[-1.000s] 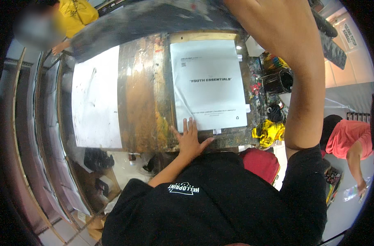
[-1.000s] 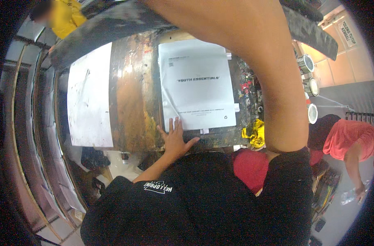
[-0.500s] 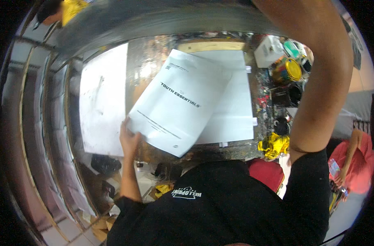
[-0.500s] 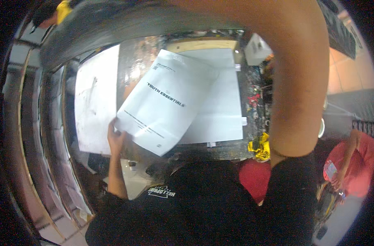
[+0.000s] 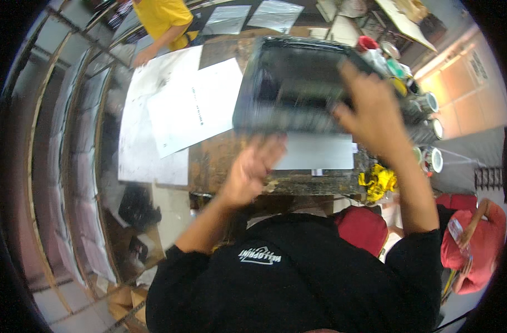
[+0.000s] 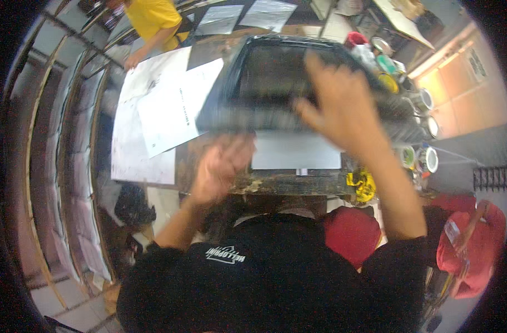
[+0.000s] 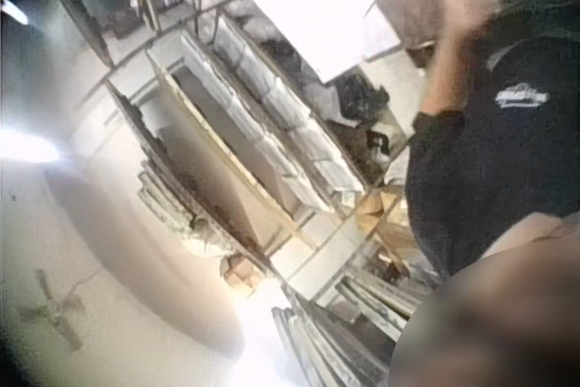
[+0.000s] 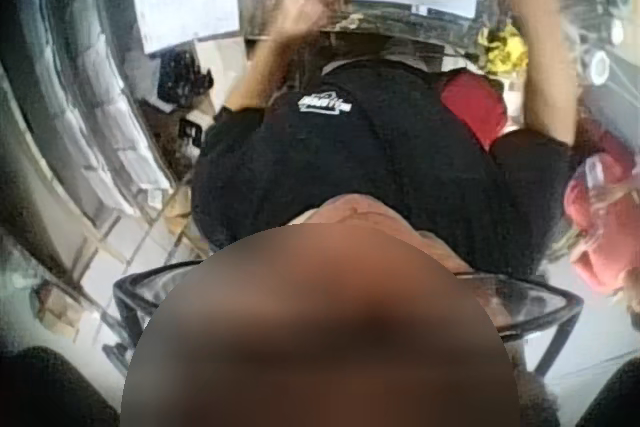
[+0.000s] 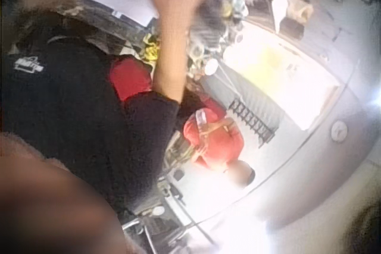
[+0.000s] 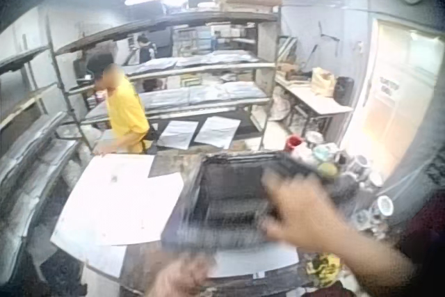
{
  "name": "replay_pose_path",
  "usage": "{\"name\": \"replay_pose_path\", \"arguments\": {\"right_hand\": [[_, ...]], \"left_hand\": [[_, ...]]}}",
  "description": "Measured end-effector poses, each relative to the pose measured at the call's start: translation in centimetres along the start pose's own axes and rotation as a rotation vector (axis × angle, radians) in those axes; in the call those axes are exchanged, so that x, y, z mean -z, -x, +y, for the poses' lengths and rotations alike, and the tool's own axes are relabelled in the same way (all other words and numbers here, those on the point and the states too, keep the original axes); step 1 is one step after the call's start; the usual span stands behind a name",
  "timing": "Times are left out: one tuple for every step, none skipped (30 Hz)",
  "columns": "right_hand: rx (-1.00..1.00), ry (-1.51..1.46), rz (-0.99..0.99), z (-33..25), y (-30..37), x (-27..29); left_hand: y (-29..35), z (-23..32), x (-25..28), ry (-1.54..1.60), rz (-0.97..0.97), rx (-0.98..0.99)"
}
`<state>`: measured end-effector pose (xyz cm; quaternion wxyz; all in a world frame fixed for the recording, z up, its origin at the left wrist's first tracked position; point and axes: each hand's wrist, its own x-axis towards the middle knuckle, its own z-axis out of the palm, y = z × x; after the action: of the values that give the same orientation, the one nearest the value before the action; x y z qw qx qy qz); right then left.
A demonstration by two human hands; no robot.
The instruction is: The person repeatedly places white paper sheets under a screen printing frame, uses a squeegee to pull ink across the screen, then lifts the frame and removes the printed sheet. The process is repeated continuously throughout the clip.
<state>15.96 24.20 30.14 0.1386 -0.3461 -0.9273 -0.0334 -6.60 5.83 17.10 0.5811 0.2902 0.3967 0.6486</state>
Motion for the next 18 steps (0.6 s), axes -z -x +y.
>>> {"name": "replay_pose_path", "arguments": {"right_hand": [[0.034,-0.032,-0.144,-0.2,2.3,-2.5],[0.073,-0.085,-0.404,-0.2,4.2,-4.4],[0.06,-0.109,-0.346,0.2,7.3,-7.2],[0.081,-0.149,-0.279,0.2,10.3,-11.2],[0.042,-0.235,-0.304,0.2,12.7,-15.2],[0.009,-0.322,-0.332,0.0,15.0,-18.7],[-0.006,-0.348,-0.33,-0.7,16.6,-21.3],[-0.022,-0.377,-0.331,-1.6,17.8,-23.3],[0.0,-0.337,-0.33,-2.2,18.6,-24.7],[0.012,-0.296,-0.32,-2.4,18.4,-25.4],[0.059,-0.239,-0.239,-2.3,18.1,-26.1],[0.074,-0.203,-0.198,-1.2,16.9,-27.2],[0.078,-0.175,-0.161,-0.1,14.8,-27.8],[0.079,-0.154,-0.123,0.9,12.5,-28.7],[0.076,-0.136,-0.118,2.3,9.8,-30.0],[0.079,-0.117,-0.11,4.0,6.6,-31.6],[0.074,-0.104,-0.079,5.8,3.0,-32.8],[0.063,-0.09,-0.045,7.6,-0.7,-33.9]], "left_hand": [[2.7,-2.5,-2.6,0.435,0.016,0.057],[3.7,-3.9,-3.0,0.506,0.092,0.139],[4.1,-5.0,-3.7,0.588,0.144,0.251],[4.3,-7.9,-1.5,0.5,0.19,0.361],[4.7,-11.2,1.0,0.438,0.166,0.426],[4.9,-13.8,2.6,0.385,0.213,0.524],[4.5,-15.9,4.0,0.422,0.288,0.586],[4.1,-17.2,4.7,0.46,0.367,0.652],[4.2,-17.7,4.8,0.43,0.399,0.665],[3.7,-18.2,4.8,0.391,0.421,0.68],[3.2,-18.7,4.7,0.354,0.445,0.694],[3.0,-18.9,4.9,0.348,0.43,0.687],[3.1,-18.9,5.0,0.334,0.418,0.693],[3.5,-18.6,5.0,0.315,0.41,0.702],[3.5,-18.5,4.7,0.308,0.467,0.729],[3.5,-18.3,4.3,0.307,0.479,0.735],[3.5,-18.0,4.0,0.303,0.491,0.738],[3.4,-17.7,4.0,0.293,0.498,0.743]]}}
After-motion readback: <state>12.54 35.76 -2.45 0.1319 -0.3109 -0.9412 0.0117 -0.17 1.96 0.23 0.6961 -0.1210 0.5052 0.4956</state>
